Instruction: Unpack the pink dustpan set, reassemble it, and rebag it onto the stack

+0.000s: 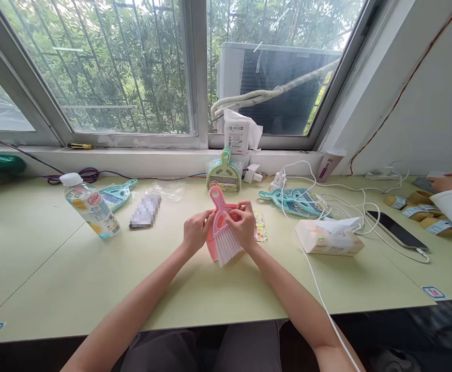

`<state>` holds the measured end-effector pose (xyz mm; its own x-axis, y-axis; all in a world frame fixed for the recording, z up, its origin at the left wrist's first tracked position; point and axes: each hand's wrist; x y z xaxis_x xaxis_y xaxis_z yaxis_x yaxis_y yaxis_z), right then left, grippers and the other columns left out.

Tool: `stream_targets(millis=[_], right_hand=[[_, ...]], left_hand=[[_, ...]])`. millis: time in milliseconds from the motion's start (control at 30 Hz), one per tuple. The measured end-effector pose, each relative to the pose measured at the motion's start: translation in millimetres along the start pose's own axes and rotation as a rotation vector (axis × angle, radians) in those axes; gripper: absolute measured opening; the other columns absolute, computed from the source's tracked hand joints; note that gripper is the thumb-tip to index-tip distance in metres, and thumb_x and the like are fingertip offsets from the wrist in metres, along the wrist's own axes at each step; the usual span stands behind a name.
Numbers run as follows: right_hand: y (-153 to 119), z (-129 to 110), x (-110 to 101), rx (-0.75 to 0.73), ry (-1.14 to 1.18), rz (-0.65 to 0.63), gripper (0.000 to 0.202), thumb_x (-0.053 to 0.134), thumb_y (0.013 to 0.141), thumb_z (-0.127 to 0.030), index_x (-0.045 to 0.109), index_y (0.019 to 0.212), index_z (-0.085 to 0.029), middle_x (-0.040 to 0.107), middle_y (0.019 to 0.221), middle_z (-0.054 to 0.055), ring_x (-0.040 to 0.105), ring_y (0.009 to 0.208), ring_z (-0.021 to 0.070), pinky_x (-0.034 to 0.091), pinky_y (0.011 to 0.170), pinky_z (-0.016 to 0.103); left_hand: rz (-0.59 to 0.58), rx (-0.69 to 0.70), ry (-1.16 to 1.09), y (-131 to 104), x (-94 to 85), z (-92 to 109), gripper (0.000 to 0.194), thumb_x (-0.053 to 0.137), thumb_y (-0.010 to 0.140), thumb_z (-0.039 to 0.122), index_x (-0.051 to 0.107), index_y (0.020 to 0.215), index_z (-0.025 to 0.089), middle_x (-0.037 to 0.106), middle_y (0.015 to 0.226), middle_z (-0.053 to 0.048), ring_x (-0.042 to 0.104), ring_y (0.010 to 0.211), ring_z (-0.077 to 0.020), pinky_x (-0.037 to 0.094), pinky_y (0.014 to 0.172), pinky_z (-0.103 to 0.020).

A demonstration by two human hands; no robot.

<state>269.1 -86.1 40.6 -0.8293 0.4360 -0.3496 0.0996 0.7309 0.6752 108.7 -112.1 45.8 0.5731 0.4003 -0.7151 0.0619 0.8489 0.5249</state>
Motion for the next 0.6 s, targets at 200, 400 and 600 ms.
stream_targets(millis=[200,400,600], right_hand=[[4.7,-8.9,-4.4,-0.048,-0.145,-0.057,0.033,0.062,0.079,-0.049,0.066,0.068,-0.019,0.051,0.098,0.007,0.056,0.080,0.0170,0.047,0.065,0.029],[0.2,-22.6,-4.7,-0.104,-0.345,-0.272,0.027,0.058,0.082,-0.046,0.065,0.091,-0.021,0.065,0.092,0.005,0.061,0.078,0.0186,0.040,0.058,0.027],[-2.5,-17.9,1.3,0.006,-0.253,-0.253,0.026,0.055,0.082,-0.044,0.063,0.088,-0.019,0.067,0.079,0.004,0.058,0.065,0.0166,0.038,0.058,0.027]], left_hand=[[0.068,0.068,0.109,-3.2,1.0,4.8,0.036,0.032,0.100,0.033,0.065,0.110,0.021,0.072,0.085,-0.004,0.056,0.081,-0.0187,0.038,0.064,-0.026],[0.085,0.029,0.201,-2.8,-6.9,6.0,0.036,0.031,0.100,0.034,0.064,0.107,0.021,0.069,0.077,-0.006,0.053,0.083,-0.0202,0.036,0.062,-0.025],[0.060,0.036,0.199,-2.9,-10.0,7.4,0.037,0.030,0.100,0.034,0.064,0.104,0.020,0.067,0.076,-0.007,0.052,0.083,-0.0207,0.035,0.063,-0.026]])
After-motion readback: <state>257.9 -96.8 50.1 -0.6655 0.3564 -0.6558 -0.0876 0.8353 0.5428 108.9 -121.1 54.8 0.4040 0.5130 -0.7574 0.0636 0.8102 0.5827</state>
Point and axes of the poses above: each hand's wrist, its own y-axis towards the middle knuckle, its own x-axis out of the palm, z = x × y
